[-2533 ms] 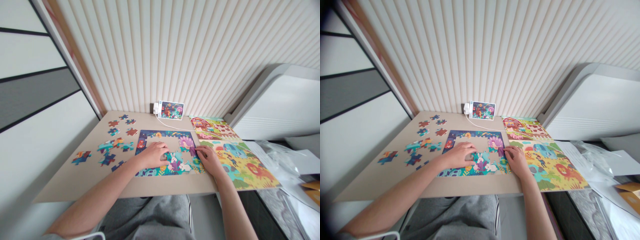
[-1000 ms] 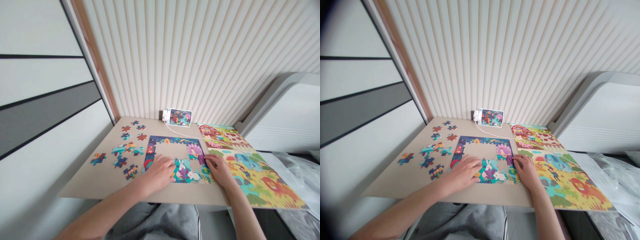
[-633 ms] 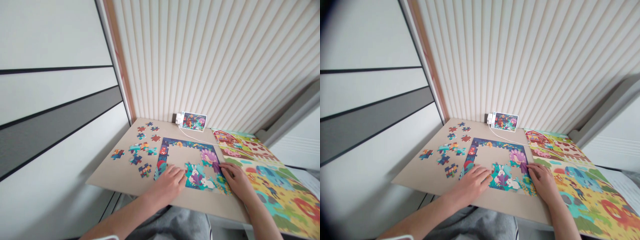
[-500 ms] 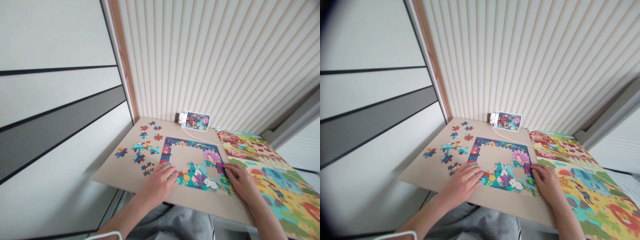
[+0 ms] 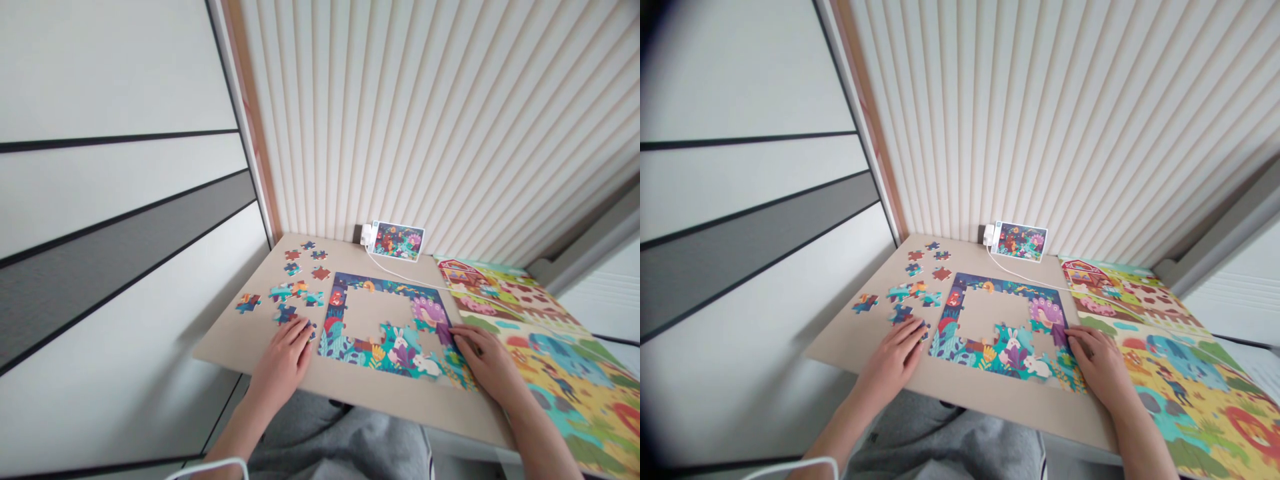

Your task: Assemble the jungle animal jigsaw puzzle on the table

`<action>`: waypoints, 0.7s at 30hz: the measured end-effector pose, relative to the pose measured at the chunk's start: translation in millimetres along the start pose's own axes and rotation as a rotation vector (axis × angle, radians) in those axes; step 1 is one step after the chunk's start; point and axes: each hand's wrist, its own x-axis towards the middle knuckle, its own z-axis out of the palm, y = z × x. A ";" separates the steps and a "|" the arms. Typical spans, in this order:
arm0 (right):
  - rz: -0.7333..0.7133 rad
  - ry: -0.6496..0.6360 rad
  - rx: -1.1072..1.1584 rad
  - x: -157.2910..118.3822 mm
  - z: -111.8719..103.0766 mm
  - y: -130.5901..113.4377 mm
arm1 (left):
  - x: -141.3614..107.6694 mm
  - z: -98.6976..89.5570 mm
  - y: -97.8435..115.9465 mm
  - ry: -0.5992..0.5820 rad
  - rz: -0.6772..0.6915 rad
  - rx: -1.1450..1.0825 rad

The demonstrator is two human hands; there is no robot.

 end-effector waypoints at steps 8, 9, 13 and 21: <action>0.008 0.013 0.010 -0.5 0.3 -0.3 | 35.7 -28.1 -43.6 0.086 -0.113 0.119; 0.008 0.009 0.011 -0.4 0.2 -0.4 | 43.9 -31.8 -53.5 0.065 -0.169 0.178; 0.014 0.009 0.020 0.0 -1.2 -3.8 | 71.5 -37.9 -82.6 -0.120 -0.267 0.310; 0.047 -0.001 0.040 1.6 -9.4 -21.9 | 90.1 -36.1 -99.5 -0.280 -0.253 0.346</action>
